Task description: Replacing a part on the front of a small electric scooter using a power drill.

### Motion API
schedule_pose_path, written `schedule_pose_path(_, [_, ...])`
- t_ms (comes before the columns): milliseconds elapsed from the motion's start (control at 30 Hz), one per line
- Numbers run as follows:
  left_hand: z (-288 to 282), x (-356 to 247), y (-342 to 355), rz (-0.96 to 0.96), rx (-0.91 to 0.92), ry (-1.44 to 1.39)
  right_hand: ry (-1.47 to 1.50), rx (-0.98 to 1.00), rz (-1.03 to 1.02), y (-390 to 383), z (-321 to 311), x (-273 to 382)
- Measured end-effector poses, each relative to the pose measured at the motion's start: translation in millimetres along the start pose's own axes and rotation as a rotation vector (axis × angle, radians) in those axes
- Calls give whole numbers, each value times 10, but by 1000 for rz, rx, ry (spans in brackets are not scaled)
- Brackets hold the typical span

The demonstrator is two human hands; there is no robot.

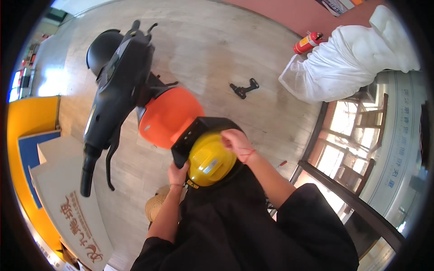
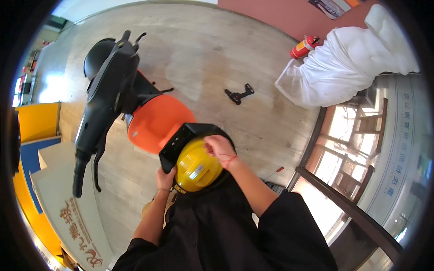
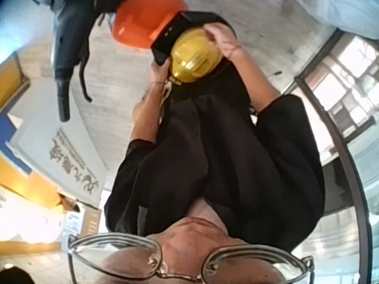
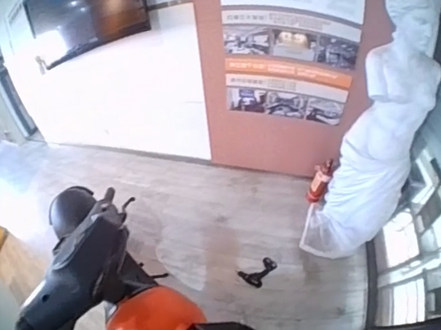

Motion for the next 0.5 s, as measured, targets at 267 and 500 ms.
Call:
schedule_pose_path(267, [-129,261,-16,-160,-80,119,-386,-595,-75,656,-3045,-387])
schedule_pose_path(500, [-767,1065,-391,-559,-109,14,-1163,-290,188,2084,-3693,-1612])
Point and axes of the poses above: each hand's wrist, its own y-axis towards the middle knuckle, its own z-axis out of the palm, x = y × z, the point moved 10 cm from there along y, towards the middle knuckle, and after that the axes turned 12 degrees about -z, right-handed, at the moved point
